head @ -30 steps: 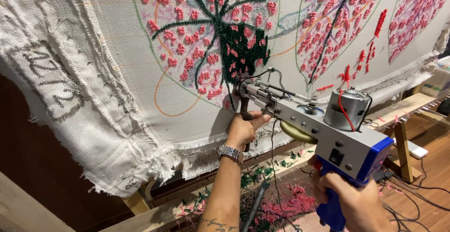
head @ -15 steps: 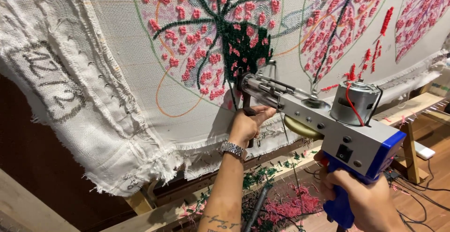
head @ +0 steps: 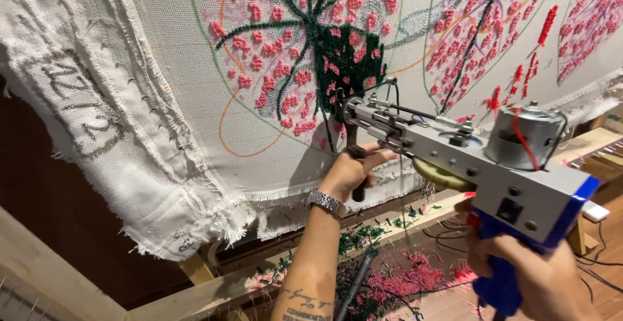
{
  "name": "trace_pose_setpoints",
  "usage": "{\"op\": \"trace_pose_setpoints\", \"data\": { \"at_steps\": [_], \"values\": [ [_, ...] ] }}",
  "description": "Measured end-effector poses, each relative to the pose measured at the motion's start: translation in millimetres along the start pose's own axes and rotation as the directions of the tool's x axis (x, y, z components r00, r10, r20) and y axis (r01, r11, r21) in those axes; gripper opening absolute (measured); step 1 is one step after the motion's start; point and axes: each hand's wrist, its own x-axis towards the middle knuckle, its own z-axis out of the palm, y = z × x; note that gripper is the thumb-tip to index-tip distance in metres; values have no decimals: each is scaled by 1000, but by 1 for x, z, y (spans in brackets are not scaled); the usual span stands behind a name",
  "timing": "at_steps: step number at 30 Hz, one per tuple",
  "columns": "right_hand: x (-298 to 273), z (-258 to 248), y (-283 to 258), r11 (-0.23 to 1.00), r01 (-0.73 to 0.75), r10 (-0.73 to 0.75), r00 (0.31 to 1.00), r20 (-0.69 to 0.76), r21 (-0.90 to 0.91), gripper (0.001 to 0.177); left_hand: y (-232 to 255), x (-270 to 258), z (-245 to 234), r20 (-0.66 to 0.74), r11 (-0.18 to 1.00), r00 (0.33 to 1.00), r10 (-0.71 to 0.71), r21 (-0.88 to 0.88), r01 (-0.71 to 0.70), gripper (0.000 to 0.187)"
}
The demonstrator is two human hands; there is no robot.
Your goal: Using a tufting gun to create a patterned rug on a vertical frame.
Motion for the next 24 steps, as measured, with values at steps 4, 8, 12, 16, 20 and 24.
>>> {"op": "trace_pose_setpoints", "data": {
  "at_steps": [4,8,12,16,20,24],
  "values": [
    [1,-44,-12,999,25,-24,999,30,-38,50,-8,4,-1,333,952,916,226,-273,-136,42],
    [9,-111,-2,992,-122,125,989,81,-39,61,-5,5,13,480,944,846,234,-322,-79,43],
    [23,-160,1,973,-222,225,974,37,-63,74,6,6,27,494,959,847,195,-278,-59,46],
    [34,-174,-3,963,-266,267,963,32,-39,78,22,5,34,470,979,865,176,-177,-103,46],
    [40,-171,-7,991,-136,135,986,96,3,77,43,1,42,401,993,909,116,-31,-113,47],
    [56,-186,-10,989,-142,134,976,173,39,78,49,3,49,291,990,947,140,-23,-139,48]
  ]
}}
